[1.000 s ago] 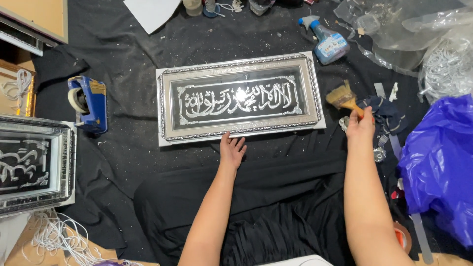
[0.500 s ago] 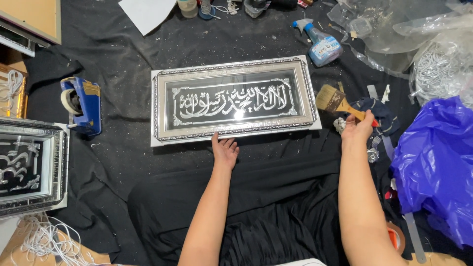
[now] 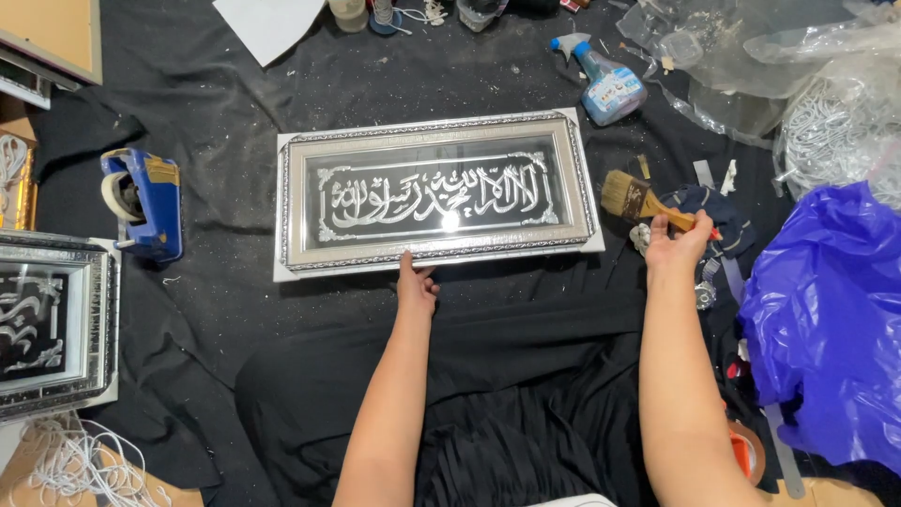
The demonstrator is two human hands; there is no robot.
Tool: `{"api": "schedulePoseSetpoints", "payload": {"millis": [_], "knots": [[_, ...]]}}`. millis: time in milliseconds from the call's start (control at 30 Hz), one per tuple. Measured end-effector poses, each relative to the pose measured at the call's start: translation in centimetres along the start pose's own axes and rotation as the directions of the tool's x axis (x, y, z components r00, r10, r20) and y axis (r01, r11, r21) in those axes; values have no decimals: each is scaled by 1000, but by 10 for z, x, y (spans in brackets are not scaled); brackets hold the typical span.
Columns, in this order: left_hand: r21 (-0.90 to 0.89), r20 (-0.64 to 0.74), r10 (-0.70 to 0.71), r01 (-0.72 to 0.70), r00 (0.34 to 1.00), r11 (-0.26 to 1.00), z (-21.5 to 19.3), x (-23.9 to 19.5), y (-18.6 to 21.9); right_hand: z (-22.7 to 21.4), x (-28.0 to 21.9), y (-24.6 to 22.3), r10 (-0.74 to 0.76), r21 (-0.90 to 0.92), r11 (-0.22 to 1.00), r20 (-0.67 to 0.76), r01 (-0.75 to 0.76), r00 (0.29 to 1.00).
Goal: The person cleans a framed artwork with Arabic calligraphy using a brush and a spray bottle. They brush the surface repeatedly, then spray liquid and wipe with a cloth to remove dust and debris.
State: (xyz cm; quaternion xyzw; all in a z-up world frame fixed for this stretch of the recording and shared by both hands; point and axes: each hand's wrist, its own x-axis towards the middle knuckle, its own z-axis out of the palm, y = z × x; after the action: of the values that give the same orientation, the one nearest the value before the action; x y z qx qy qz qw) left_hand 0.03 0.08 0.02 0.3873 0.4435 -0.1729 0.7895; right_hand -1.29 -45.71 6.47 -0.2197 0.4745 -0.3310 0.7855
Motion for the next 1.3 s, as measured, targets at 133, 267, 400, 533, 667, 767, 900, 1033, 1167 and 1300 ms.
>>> {"api": "schedulePoseSetpoints", "payload": {"millis": [133,267,400,533,667,767,900,1033,1167,1300], "knots": [[-24,-111,35,-38,993,999,-8,-8,4,7,-23,-8,4,-46,999,11,-3,1000],[42,-227,72,-64,971,997,-24,21,-10,3,-12,-7,-87,-348,933,46,98,995],[105,-290,82,-53,953,993,-22,9,-11,9,-17,-5,-250,-485,835,90,262,964],[151,-403,174,-122,899,981,-38,7,2,9,-13,0,-337,-527,777,115,345,934],[427,-444,672,-519,593,740,-17,-62,69,10,-8,6,-472,-580,629,245,518,847],[679,-271,834,-519,480,519,-28,-60,114,13,-18,12,-475,-653,489,357,578,805],[937,-63,886,-278,460,211,-52,-78,173,17,-45,10,-354,-842,74,479,535,803],[986,161,918,-89,362,-138,-102,-61,195,44,-98,5,-305,-813,-6,556,583,773],[977,36,909,-206,416,55,-128,-42,189,71,-66,21,-227,-771,-143,636,621,737],[982,-39,820,-129,571,136,-123,-5,177,115,-42,36,-267,-713,-194,699,674,663]]}}
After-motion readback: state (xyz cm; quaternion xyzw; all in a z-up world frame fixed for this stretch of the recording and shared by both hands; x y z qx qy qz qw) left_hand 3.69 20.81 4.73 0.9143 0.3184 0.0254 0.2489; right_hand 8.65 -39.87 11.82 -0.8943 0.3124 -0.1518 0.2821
